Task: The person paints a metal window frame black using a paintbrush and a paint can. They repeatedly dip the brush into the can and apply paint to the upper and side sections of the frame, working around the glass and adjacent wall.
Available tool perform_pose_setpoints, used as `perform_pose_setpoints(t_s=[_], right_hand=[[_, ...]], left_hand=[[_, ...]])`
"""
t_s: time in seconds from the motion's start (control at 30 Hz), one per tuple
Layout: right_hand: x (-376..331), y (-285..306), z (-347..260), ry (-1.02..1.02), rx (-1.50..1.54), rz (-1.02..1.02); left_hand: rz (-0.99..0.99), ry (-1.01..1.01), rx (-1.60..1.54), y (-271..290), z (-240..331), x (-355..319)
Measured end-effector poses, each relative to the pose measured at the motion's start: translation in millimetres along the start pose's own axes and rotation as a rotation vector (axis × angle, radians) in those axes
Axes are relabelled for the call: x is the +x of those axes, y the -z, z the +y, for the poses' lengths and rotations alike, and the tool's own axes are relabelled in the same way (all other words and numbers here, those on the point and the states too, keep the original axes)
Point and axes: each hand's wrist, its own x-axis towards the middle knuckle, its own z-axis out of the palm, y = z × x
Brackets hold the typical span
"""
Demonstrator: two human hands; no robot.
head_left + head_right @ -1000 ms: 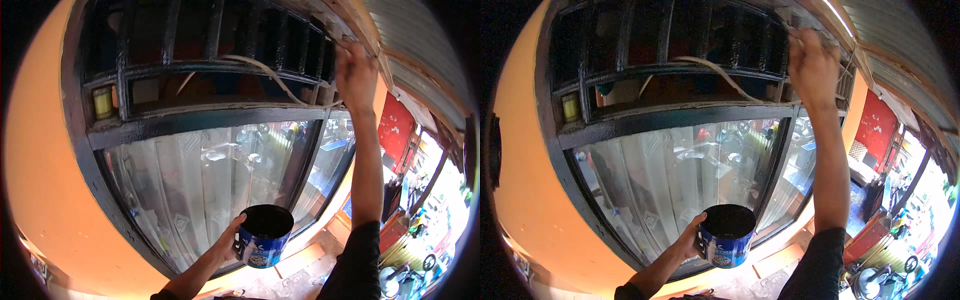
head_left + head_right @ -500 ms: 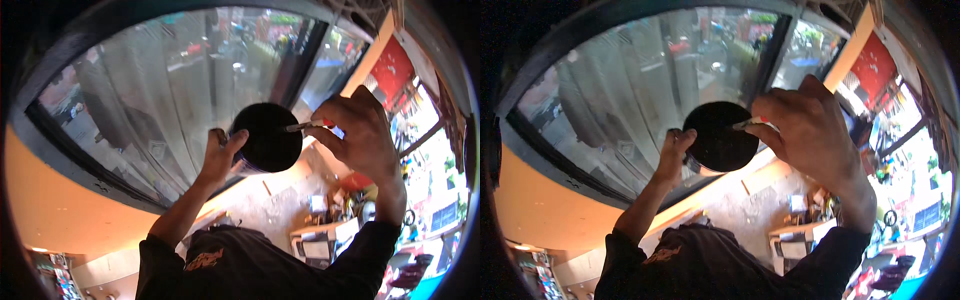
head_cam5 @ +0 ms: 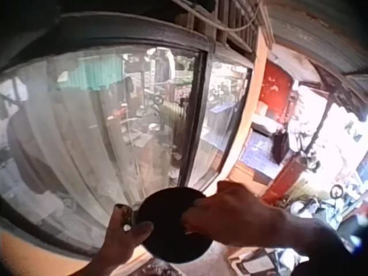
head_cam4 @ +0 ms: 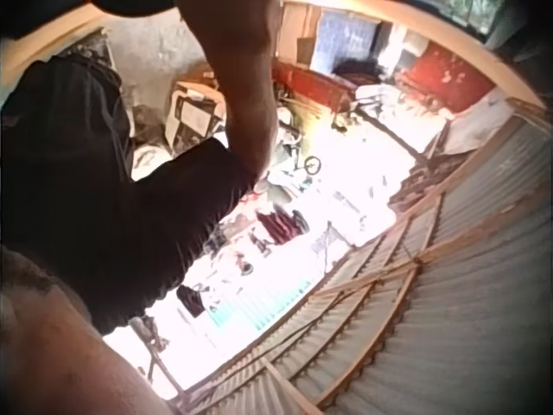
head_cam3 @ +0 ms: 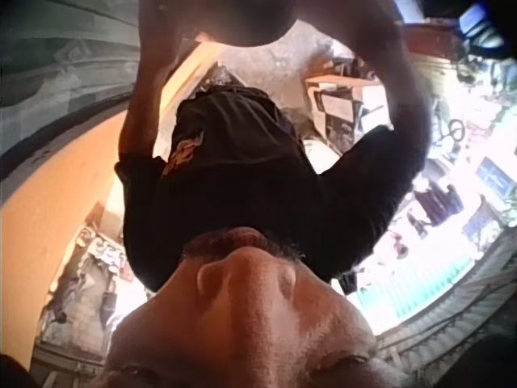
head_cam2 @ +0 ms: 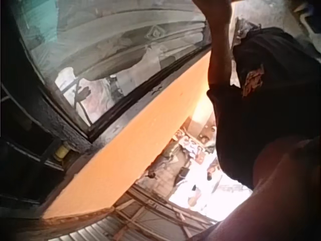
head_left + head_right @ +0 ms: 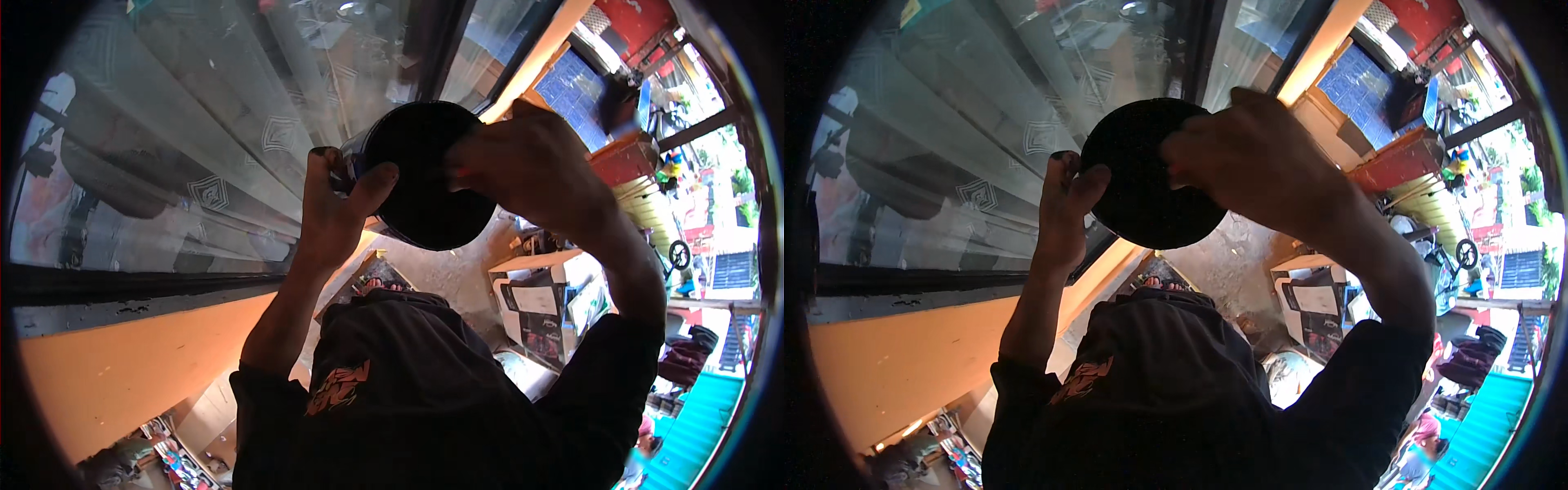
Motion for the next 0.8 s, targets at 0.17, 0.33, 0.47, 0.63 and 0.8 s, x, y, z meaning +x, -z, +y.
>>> perform_pose_setpoints(t_s=[0.17,0.33,0.47,0.63,0.8], right_hand=[[-7.8,-32.4,-3.1,-0.012,-0.04,-0.205],[-6.3,-33.4,-1.6,0.034,0.016,-0.23],[-0.1,-21.7,-2.7,-0.002,-0.018,-0.299],[2.4,-11.8,-4.8,-0.033,-0.086,-0.202],[0.9,-21.1,-8.5,-0.012,-0.013,-0.25]], left_hand=[[-0.009,-0.016,0.04,1.4,-14.2,-0.7],[-0.005,0.055,0.014,3.6,-18.3,-1.9],[-0.033,-0.081,0.071,2.7,-19.0,-2.2],[-0.031,-0.09,0.107,7.9,-17.9,-0.5],[-0.054,-0.027,0.038,10.2,-19.0,-4.8]])
